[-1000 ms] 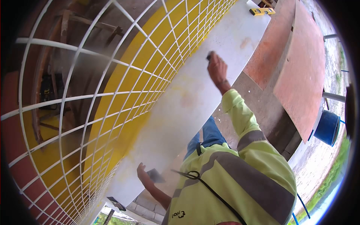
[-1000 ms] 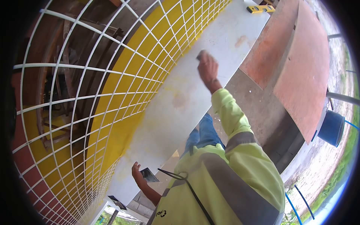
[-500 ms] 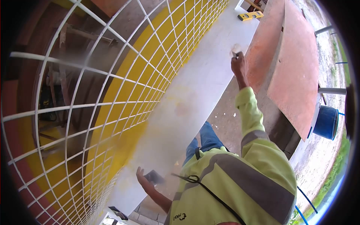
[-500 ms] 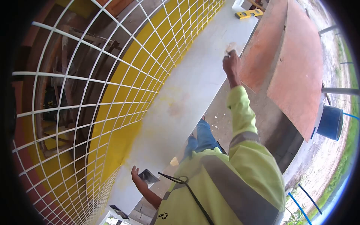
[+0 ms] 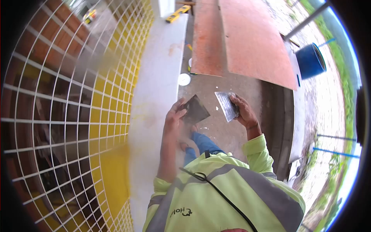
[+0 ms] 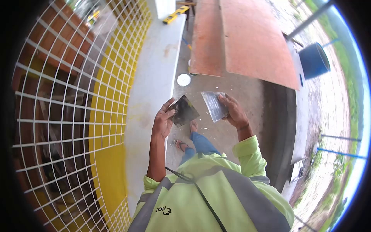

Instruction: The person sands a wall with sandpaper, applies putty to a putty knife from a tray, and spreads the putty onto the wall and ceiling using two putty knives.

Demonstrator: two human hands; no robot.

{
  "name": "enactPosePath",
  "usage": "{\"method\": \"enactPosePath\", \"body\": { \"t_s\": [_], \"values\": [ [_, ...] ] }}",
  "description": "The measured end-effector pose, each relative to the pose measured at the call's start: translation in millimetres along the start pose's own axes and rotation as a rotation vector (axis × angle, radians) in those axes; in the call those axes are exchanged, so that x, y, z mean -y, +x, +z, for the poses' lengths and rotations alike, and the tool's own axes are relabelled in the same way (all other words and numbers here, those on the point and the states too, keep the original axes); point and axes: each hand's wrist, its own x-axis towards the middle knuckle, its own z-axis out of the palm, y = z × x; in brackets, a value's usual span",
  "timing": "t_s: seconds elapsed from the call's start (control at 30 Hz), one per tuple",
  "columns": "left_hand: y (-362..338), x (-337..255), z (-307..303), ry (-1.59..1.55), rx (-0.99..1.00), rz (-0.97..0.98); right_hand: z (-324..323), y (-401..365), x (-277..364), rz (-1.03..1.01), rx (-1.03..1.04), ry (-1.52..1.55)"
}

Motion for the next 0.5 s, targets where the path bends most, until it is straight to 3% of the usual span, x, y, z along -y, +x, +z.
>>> {"method": "enactPosePath", "body": {
  "t_s": [0.13,0.27,0.37,0.5],
  "values": [
    [30.7,61.6,61.5,0.232,0.146,-0.068,-53.3,-71.8,11.5,-0.035,-0.159,0.116],
    [17.9,114.4,141.7,0.485,0.212,-0.158,-111.2,-110.5,5.7,-0.076,-0.298,0.127],
    [17.8,168.0,186.0,0.887,0.374,0.124,-153.6,-137.6,14.3,-0.072,-0.474,0.163],
    [8.7,237.8,250.9,1.01,0.619,0.001,-253.7,-178.3,13.9,-0.131,-0.662,0.18]
  ]
}}
